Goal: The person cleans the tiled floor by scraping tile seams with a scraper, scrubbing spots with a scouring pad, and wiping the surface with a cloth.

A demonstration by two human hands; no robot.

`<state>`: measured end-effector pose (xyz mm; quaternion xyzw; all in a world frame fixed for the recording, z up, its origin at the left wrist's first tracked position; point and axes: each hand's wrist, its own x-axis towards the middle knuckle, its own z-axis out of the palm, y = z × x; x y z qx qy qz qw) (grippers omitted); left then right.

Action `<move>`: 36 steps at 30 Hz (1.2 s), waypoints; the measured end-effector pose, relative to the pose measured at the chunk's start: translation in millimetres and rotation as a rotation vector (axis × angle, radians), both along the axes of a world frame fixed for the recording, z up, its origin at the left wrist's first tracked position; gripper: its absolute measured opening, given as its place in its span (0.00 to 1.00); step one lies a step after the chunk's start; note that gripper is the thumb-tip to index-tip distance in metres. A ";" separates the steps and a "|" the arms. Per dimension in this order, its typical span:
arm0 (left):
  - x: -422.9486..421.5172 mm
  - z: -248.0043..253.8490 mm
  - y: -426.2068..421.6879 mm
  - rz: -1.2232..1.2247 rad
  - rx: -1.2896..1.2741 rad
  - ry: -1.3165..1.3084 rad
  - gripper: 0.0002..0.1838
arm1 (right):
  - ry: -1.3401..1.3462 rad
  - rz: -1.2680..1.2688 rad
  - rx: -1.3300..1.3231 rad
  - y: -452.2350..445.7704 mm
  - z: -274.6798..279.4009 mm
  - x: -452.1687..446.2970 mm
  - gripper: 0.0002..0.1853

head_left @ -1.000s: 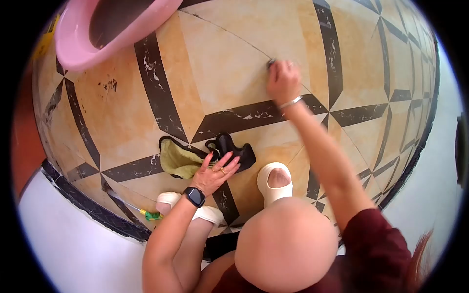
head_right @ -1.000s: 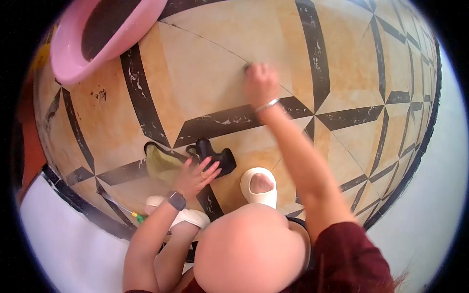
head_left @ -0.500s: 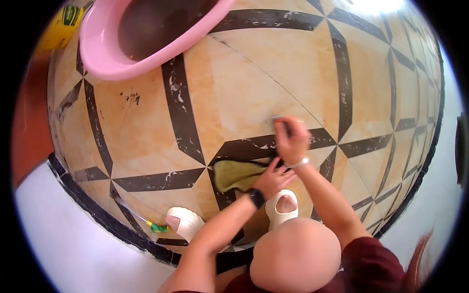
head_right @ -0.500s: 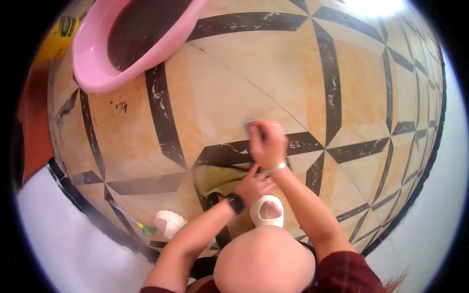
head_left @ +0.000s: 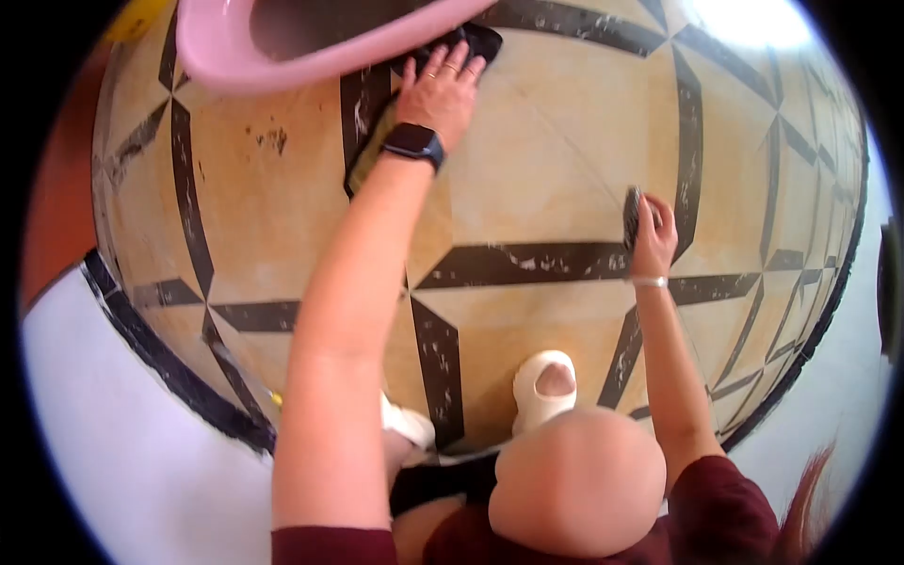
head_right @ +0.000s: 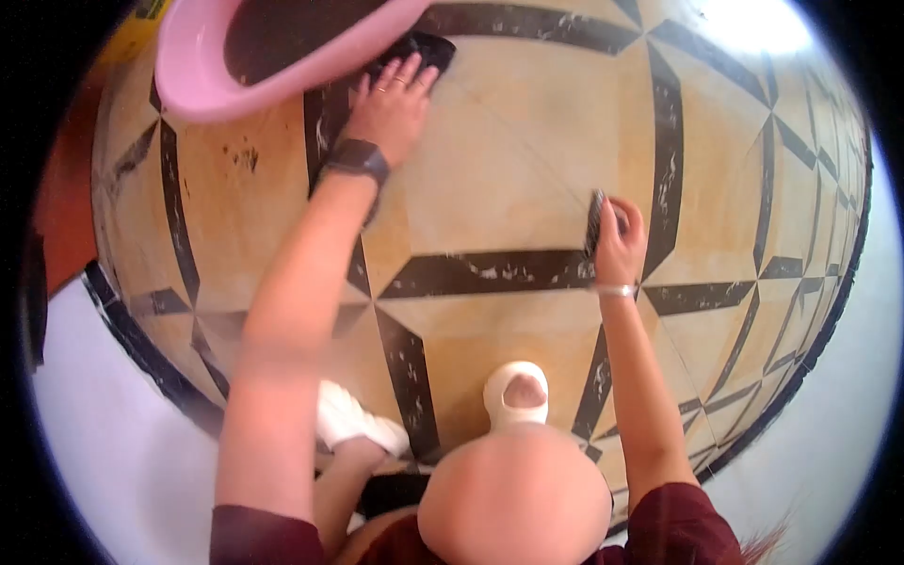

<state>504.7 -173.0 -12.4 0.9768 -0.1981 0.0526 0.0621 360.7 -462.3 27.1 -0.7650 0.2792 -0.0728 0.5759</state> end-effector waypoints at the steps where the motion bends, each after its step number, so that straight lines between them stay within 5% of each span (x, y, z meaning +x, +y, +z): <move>1: -13.5 1.3 13.9 -0.006 0.007 -0.005 0.22 | -0.004 0.138 -0.182 5.7 -2.5 4.8 0.10; 4: -61.8 11.9 71.1 -0.022 -0.102 0.036 0.20 | -0.117 0.473 -0.722 27.7 -15.2 7.6 0.08; 7: -116.5 25.6 123.5 -0.057 -0.167 0.150 0.19 | -0.287 0.638 -0.679 66.3 -28.5 -16.8 0.05; 9: -160.1 32.3 145.6 -0.066 -0.235 0.210 0.20 | -0.301 1.048 -0.706 86.0 -38.0 -67.6 0.06; 10: -185.4 35.4 151.6 -0.063 -0.278 0.241 0.21 | -0.578 1.107 -0.566 94.2 -45.7 -85.1 0.10; 14: -296.8 17.4 160.4 -0.135 -0.289 0.270 0.23 | -0.512 1.510 -0.519 142.0 -28.8 -51.0 0.12; 19: -325.6 32.2 136.9 -0.434 -0.058 0.418 0.25 | -0.615 1.577 -0.444 242.5 -42.0 19.8 0.16; 23: -309.8 28.1 139.2 -0.491 -0.086 0.466 0.25 | -0.674 1.670 -0.402 189.1 -35.4 -8.9 0.14; 27: -283.1 33.5 108.8 -0.311 -0.167 0.425 0.27 | -0.602 1.791 -0.401 268.9 -37.5 18.8 0.14; 31: -299.6 27.5 105.4 -0.337 -0.136 0.442 0.28 | -0.525 1.852 -0.420 224.7 -28.5 -5.3 0.10; 34: -282.9 22.6 108.5 -0.476 -0.078 0.441 0.28 | -0.774 1.771 -0.470 249.8 -49.5 15.1 0.10; 36: -271.7 6.6 117.6 -0.459 -0.224 0.520 0.27 | -0.665 1.612 -0.713 304.7 -55.0 50.1 0.08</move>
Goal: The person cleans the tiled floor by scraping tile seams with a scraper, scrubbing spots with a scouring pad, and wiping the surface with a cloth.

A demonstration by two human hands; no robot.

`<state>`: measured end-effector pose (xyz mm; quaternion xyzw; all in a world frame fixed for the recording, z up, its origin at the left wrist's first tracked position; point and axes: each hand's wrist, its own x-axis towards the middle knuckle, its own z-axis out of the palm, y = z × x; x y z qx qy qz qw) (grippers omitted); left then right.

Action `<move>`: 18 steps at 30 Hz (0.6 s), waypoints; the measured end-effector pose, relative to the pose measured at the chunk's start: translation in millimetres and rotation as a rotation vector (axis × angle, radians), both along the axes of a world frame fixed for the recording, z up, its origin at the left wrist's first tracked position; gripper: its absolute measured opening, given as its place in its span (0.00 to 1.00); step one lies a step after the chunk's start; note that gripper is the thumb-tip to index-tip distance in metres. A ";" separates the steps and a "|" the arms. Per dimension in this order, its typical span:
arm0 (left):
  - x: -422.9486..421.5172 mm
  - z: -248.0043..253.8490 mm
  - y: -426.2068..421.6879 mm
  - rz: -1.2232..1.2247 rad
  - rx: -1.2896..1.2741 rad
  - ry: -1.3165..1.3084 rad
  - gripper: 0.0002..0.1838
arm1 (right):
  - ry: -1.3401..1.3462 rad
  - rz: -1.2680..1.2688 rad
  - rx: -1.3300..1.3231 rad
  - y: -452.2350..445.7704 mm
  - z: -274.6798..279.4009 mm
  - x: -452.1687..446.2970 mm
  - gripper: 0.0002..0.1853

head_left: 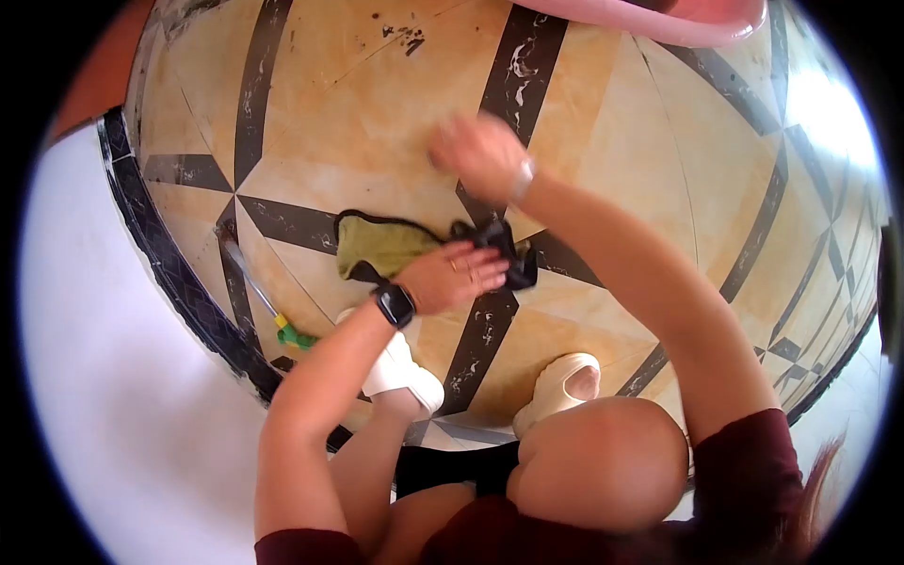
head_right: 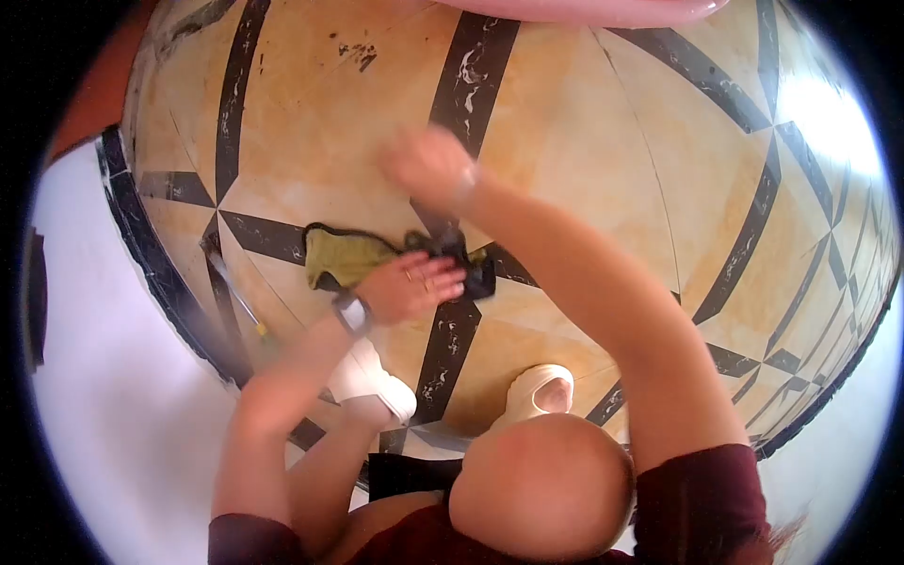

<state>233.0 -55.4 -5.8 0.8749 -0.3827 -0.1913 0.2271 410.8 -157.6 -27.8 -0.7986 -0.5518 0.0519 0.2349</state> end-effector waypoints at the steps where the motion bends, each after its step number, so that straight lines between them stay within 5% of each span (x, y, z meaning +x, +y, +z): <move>1: 14.4 -1.0 10.2 0.043 0.055 -0.132 0.25 | 0.024 -0.118 0.022 23.1 5.8 29.2 0.07; 4: 99.5 1.1 46.7 0.308 0.296 -0.158 0.25 | 0.251 -0.434 0.309 29.2 37.1 66.9 0.10; 5: 128.4 0.0 59.1 0.458 0.466 -0.467 0.23 | 0.298 -0.519 0.348 15.0 46.4 64.7 0.11; 7: 176.2 -15.8 77.5 0.843 0.087 -0.530 0.20 | 0.467 -0.678 0.419 -24.0 66.3 57.2 0.11; 8: 176.5 -20.3 72.6 0.844 0.094 -0.557 0.21 | 0.607 -0.754 0.444 -46.5 65.5 54.4 0.11; 9: 166.6 -27.9 64.8 0.843 0.106 -0.578 0.21 | 0.425 -0.815 0.353 -74.5 50.4 55.3 0.10; 11: 125.1 -18.1 31.4 0.799 0.071 -0.563 0.21 | 0.489 -0.919 0.346 -110.5 67.5 42.4 0.06; 12: 99.2 1.5 3.8 0.722 0.272 -0.418 0.21 | 0.496 -0.928 0.292 -123.5 74.3 35.4 0.06; 13: 65.8 -8.9 -17.2 0.656 0.057 -0.243 0.22 | 0.497 -0.940 0.244 -133.9 76.2 30.6 0.05; 18: 42.4 -2.2 -24.0 0.317 -0.110 -0.270 0.21 | 0.395 -0.486 0.067 -142.3 77.6 7.5 0.05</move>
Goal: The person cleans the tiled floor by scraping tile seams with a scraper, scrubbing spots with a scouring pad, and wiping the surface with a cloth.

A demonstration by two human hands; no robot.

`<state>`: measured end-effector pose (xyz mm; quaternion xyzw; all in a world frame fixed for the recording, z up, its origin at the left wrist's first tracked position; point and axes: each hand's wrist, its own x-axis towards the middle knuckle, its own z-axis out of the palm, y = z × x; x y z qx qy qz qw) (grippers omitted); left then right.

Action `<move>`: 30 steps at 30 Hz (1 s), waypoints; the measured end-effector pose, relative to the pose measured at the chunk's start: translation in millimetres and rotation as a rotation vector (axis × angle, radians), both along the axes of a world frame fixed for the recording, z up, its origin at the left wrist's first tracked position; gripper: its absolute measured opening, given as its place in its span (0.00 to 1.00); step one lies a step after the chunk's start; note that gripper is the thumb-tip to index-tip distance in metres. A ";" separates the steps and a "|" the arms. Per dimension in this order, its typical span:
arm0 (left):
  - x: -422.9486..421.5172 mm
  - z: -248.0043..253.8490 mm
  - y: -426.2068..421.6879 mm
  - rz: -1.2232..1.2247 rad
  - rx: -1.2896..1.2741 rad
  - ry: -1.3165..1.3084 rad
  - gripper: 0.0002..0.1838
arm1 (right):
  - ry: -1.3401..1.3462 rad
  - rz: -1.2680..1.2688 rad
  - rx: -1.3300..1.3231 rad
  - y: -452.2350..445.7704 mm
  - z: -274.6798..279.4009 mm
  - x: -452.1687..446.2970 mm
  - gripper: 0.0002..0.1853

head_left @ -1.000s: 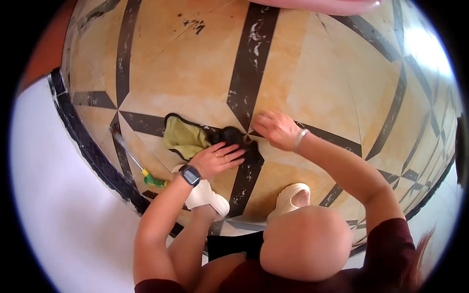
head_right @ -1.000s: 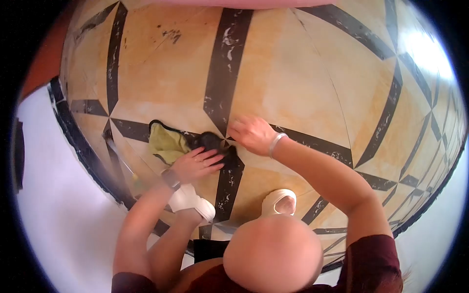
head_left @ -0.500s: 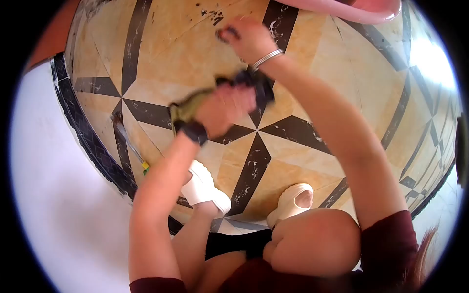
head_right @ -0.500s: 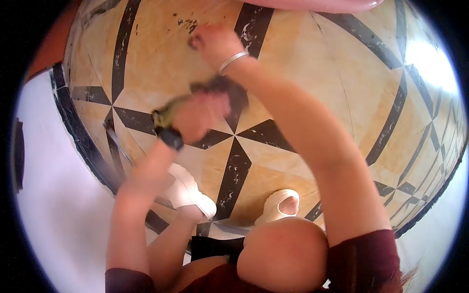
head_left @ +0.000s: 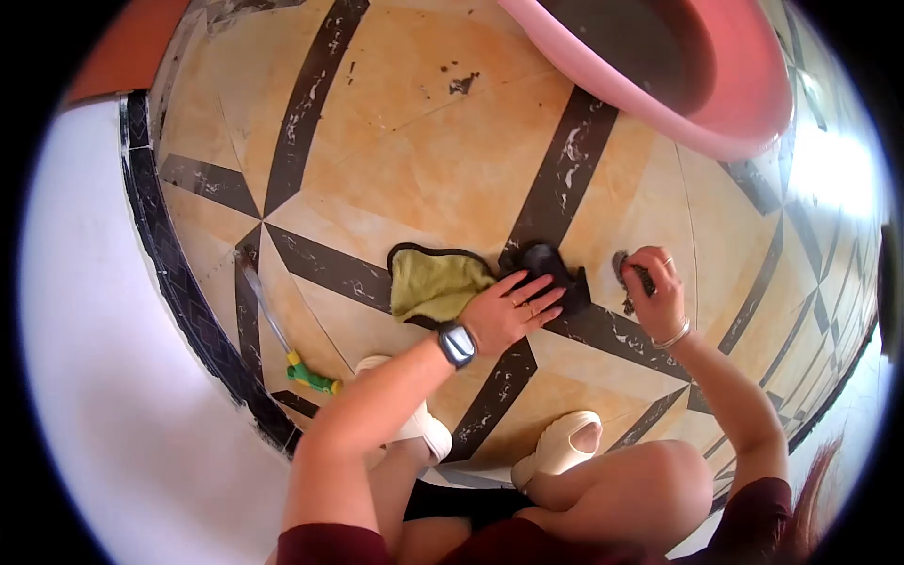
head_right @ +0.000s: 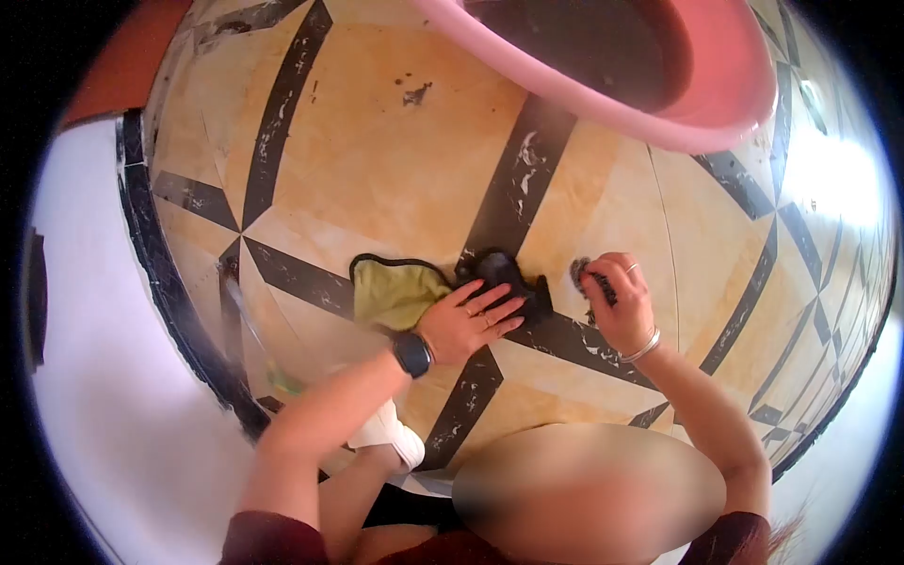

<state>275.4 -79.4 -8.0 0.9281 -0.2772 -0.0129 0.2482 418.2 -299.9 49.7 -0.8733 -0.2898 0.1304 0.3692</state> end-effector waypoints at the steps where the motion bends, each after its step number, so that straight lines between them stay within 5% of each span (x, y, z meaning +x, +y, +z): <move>1: 13.7 -1.6 12.2 -0.082 0.005 -0.004 0.21 | -0.039 0.057 -0.025 6.8 -3.2 4.8 0.05; 4: 89.3 -9.3 62.8 0.085 0.172 -0.307 0.21 | -0.195 0.230 -0.117 34.0 -16.5 34.0 0.07; 5: 121.4 -8.0 92.5 0.144 0.185 -0.273 0.22 | -0.279 0.290 -0.154 46.6 -24.4 49.0 0.07; 7: 200.4 21.7 156.3 0.413 0.599 0.035 0.18 | -0.397 0.361 -0.245 58.8 -38.2 62.0 0.09; 8: 220.3 -33.8 220.9 0.419 0.383 -0.436 0.19 | -0.422 0.369 -0.299 58.9 -48.3 62.3 0.10; 10: 233.3 17.9 265.6 0.702 0.070 -0.037 0.18 | -0.440 0.304 -0.373 60.0 -56.7 62.0 0.10; 13: 197.9 81.5 283.3 0.656 -0.129 -0.224 0.15 | -0.378 0.065 -0.411 72.1 -51.7 35.7 0.10; 18: 45.8 113.3 232.3 0.070 0.055 -0.244 0.17 | -0.279 -0.335 -0.320 101.0 -55.9 -21.2 0.10; 22: -61.3 31.2 169.2 -0.042 0.079 0.010 0.20 | -0.224 -0.450 -0.322 139.1 -50.4 -97.4 0.14; 27: -23.1 -0.7 189.0 -0.127 0.140 -0.139 0.23 | -0.188 -0.488 -0.434 158.9 -49.7 -124.0 0.15; 30: 98.6 -24.5 227.4 0.142 0.274 -0.319 0.20 | -0.225 -0.373 -0.438 166.8 -52.4 -95.7 0.13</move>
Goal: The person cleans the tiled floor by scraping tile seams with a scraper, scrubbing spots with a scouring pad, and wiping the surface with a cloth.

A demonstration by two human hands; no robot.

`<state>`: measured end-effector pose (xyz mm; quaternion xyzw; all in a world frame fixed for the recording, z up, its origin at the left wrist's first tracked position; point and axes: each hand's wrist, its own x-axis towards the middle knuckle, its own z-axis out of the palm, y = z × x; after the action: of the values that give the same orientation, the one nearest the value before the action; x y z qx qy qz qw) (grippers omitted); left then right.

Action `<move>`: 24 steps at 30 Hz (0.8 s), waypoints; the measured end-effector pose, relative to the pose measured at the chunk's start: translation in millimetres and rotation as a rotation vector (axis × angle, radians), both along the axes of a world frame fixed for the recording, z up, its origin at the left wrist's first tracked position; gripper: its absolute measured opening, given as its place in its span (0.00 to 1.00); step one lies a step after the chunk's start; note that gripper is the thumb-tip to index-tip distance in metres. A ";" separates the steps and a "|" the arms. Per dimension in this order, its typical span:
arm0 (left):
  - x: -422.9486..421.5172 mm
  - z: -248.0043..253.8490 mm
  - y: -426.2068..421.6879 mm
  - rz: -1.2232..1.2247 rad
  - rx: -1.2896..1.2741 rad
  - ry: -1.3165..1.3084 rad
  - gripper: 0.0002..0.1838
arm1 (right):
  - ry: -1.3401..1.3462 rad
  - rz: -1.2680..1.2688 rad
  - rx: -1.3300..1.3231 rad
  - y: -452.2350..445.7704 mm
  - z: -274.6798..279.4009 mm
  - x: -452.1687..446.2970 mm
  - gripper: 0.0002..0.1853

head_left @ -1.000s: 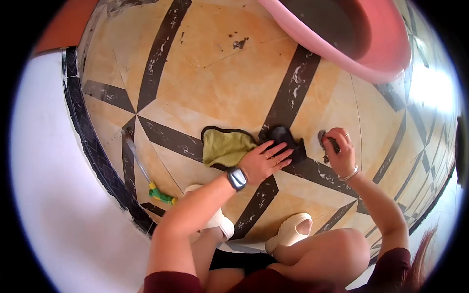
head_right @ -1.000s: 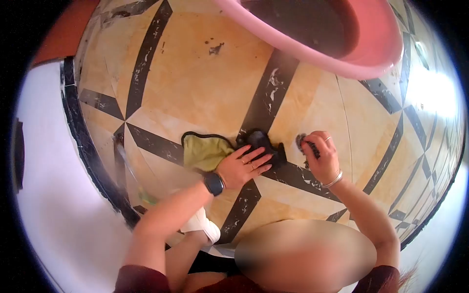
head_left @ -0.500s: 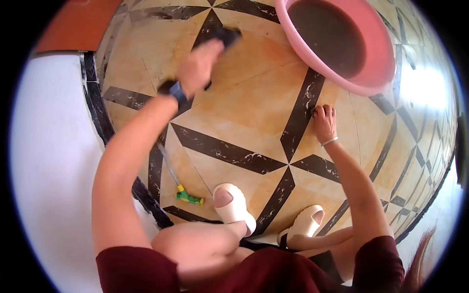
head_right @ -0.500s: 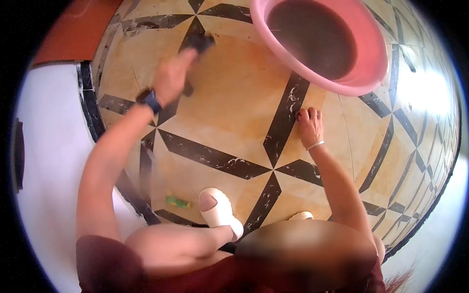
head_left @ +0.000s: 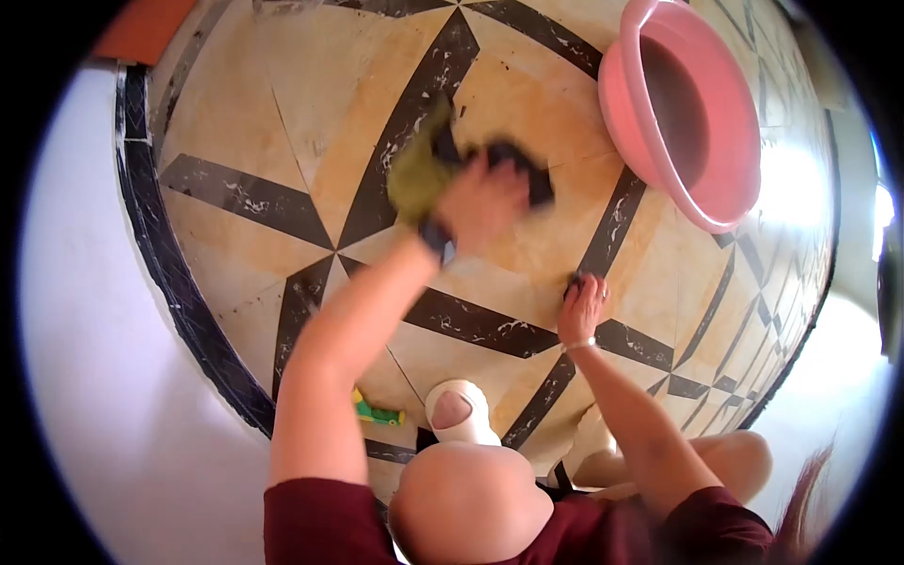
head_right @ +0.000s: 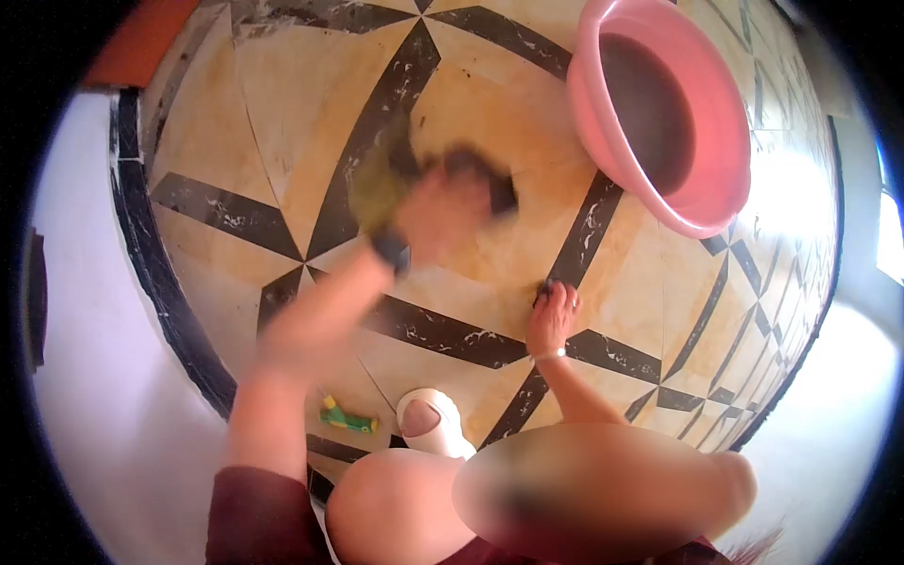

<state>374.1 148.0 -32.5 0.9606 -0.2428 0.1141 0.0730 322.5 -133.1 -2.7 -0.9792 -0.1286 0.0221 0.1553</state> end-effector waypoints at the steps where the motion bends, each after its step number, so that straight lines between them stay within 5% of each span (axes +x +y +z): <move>1: 49.4 11.5 23.6 0.095 0.139 -0.053 0.20 | -0.018 0.102 0.034 4.1 -2.6 20.3 0.13; 2: 93.6 37.2 44.2 0.214 0.215 0.174 0.20 | -0.028 0.194 0.040 19.0 1.8 47.6 0.13; 4: 148.6 20.3 97.5 0.194 0.093 0.162 0.17 | 0.017 0.315 0.095 61.1 14.8 109.1 0.13; 7: 148.0 5.7 139.6 0.322 -0.387 0.112 0.18 | -0.014 0.219 0.179 131.0 22.2 168.2 0.08; 10: 97.5 22.2 125.8 0.278 -0.516 0.047 0.17 | 0.101 0.530 -0.282 139.1 -14.5 61.6 0.05; 15: -8.1 23.8 92.5 0.252 -0.107 0.033 0.24 | 0.099 1.142 0.150 127.8 -11.7 117.0 0.04; 20: 0.4 28.2 110.4 0.453 -0.061 0.075 0.22 | -0.037 0.785 -0.137 140.0 -17.3 64.0 0.06; 23: -0.4 29.8 108.1 0.447 -0.132 0.107 0.21 | -0.008 1.101 0.045 112.8 -17.6 41.4 0.07; 24: -1.2 32.0 110.0 0.446 -0.128 0.105 0.21 | -0.138 1.126 -0.104 103.3 -22.7 76.8 0.08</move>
<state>372.9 258.0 -0.4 0.9885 -0.0129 0.0924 0.1190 399.3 -29.8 -25.4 -0.7651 -0.6394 0.0438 0.0624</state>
